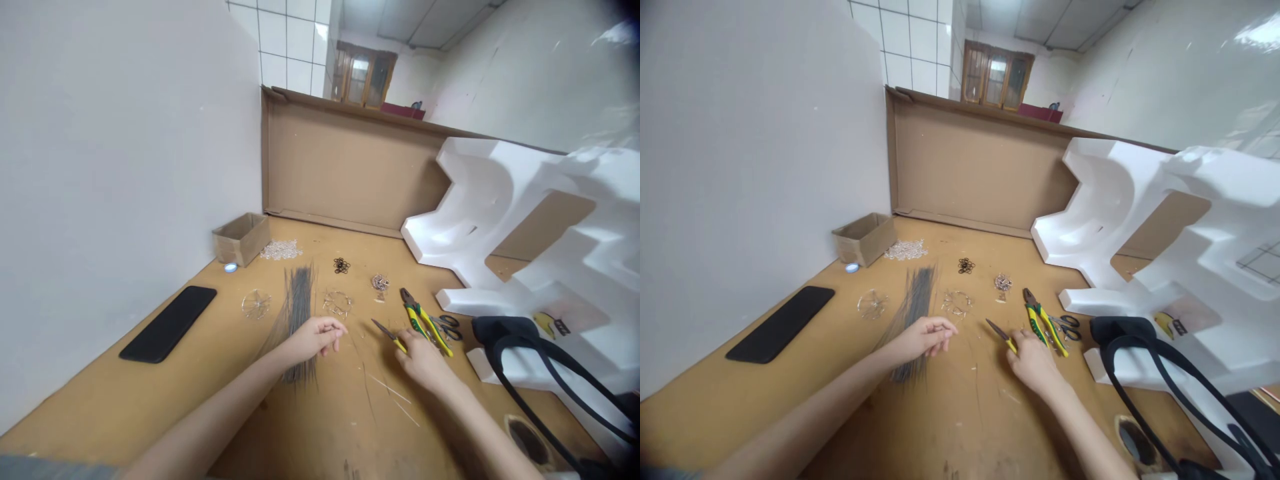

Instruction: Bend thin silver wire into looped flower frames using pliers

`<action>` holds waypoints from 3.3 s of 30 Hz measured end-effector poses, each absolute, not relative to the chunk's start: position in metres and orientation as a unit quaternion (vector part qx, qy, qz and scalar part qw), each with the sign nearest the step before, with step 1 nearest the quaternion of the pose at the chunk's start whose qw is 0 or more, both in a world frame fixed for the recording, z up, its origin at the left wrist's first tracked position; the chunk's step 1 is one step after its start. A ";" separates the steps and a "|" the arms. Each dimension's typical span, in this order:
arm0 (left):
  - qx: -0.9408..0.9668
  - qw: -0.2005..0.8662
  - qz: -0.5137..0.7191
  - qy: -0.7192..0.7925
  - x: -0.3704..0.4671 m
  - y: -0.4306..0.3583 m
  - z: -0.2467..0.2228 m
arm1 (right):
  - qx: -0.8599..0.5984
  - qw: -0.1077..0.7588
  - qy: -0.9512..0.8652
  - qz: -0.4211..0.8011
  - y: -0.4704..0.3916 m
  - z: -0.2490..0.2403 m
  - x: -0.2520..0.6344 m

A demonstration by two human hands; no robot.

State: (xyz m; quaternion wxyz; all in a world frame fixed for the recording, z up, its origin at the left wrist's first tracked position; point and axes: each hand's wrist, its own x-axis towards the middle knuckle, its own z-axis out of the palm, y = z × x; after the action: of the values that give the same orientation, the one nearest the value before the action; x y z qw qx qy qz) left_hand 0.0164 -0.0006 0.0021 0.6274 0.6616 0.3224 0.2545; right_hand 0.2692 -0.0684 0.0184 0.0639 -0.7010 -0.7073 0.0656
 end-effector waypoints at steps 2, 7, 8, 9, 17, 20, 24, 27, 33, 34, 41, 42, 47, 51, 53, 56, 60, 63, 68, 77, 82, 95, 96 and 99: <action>0.661 0.619 0.279 0.319 0.013 0.002 -0.002 | -0.659 0.156 -0.712 0.183 -0.061 0.024 0.258; 0.664 0.604 0.310 0.313 0.004 0.004 -0.011 | -0.537 0.255 -0.651 0.472 -0.043 0.019 0.218; 0.663 0.603 0.316 0.313 0.002 0.005 -0.012 | -0.529 0.276 -0.643 0.480 -0.041 0.016 0.212; 0.661 0.604 0.318 0.313 0.001 0.005 -0.012 | -0.518 0.290 -0.631 0.499 -0.041 0.012 0.208; 0.663 0.611 0.286 0.324 0.000 0.001 -0.006 | -0.451 0.321 -0.571 0.607 -0.051 -0.006 0.209; 0.659 0.618 0.273 0.330 0.002 -0.001 -0.006 | -0.453 0.320 -0.573 0.603 -0.052 -0.005 0.208; 0.663 0.617 0.259 0.336 0.003 0.000 -0.007 | -0.469 0.301 -0.598 0.575 -0.052 -0.001 0.205; 0.667 0.618 0.251 0.331 0.003 0.001 -0.008 | -0.492 0.283 -0.633 0.527 -0.054 0.002 0.204; 0.667 0.622 0.253 0.323 0.002 0.001 -0.010 | -0.531 0.250 -0.698 0.410 -0.055 0.003 0.204; 0.667 0.622 0.253 0.323 0.001 0.000 -0.010 | -0.535 0.246 -0.706 0.394 -0.055 0.003 0.204; 0.659 0.635 0.236 0.327 0.002 -0.002 -0.006 | -0.556 0.228 -0.729 0.327 -0.057 0.011 0.204; 0.654 0.639 0.237 0.328 0.002 -0.003 -0.004 | -0.558 0.226 -0.731 0.320 -0.058 0.013 0.203; 0.620 0.652 0.263 0.350 0.004 -0.006 0.003 | -0.583 0.201 -0.757 0.214 -0.061 0.017 0.197; 0.595 0.650 0.291 0.372 0.007 -0.008 0.004 | -0.612 0.155 -0.772 0.074 -0.063 0.011 0.192; 0.582 0.656 0.310 0.368 0.008 -0.009 0.003 | -0.617 0.131 -0.776 0.001 -0.063 0.009 0.190; 0.547 0.672 0.343 0.362 0.010 -0.009 -0.002 | -0.609 0.089 -0.783 -0.094 -0.063 0.011 0.185; 0.481 0.703 0.380 0.360 0.009 -0.006 -0.010 | -0.570 0.027 -0.804 -0.167 -0.057 0.026 0.179; 0.450 0.724 0.386 0.354 0.005 -0.002 -0.011 | -0.513 -0.026 -0.837 -0.189 -0.046 0.041 0.174; 0.496 0.677 0.405 0.362 -0.001 0.007 -0.002 | -0.541 0.007 -0.829 -0.144 -0.034 0.063 0.173; 0.677 0.491 0.435 0.333 -0.010 0.006 0.005 | -0.453 0.256 -0.532 0.668 -0.051 0.032 0.211; 0.730 0.461 0.388 0.322 -0.012 -0.002 0.012 | -0.406 0.291 -0.481 0.721 -0.056 0.015 0.210; 0.765 0.453 0.314 0.332 -0.005 -0.007 0.013 | -0.421 0.285 -0.479 0.715 -0.056 0.009 0.213; 0.766 0.453 0.312 0.332 -0.005 -0.007 0.013 | -0.426 0.289 -0.480 0.711 -0.056 0.008 0.213; 0.761 0.463 0.310 0.332 -0.005 -0.007 0.014 | -0.438 0.298 -0.483 0.697 -0.056 0.009 0.214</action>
State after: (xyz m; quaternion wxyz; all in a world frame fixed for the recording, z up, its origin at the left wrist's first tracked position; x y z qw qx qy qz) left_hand -0.0053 -0.0069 0.0135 0.4632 0.7612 0.3316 0.3101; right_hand 0.2137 -0.0558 0.0088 0.2982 -0.4383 -0.4832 0.6967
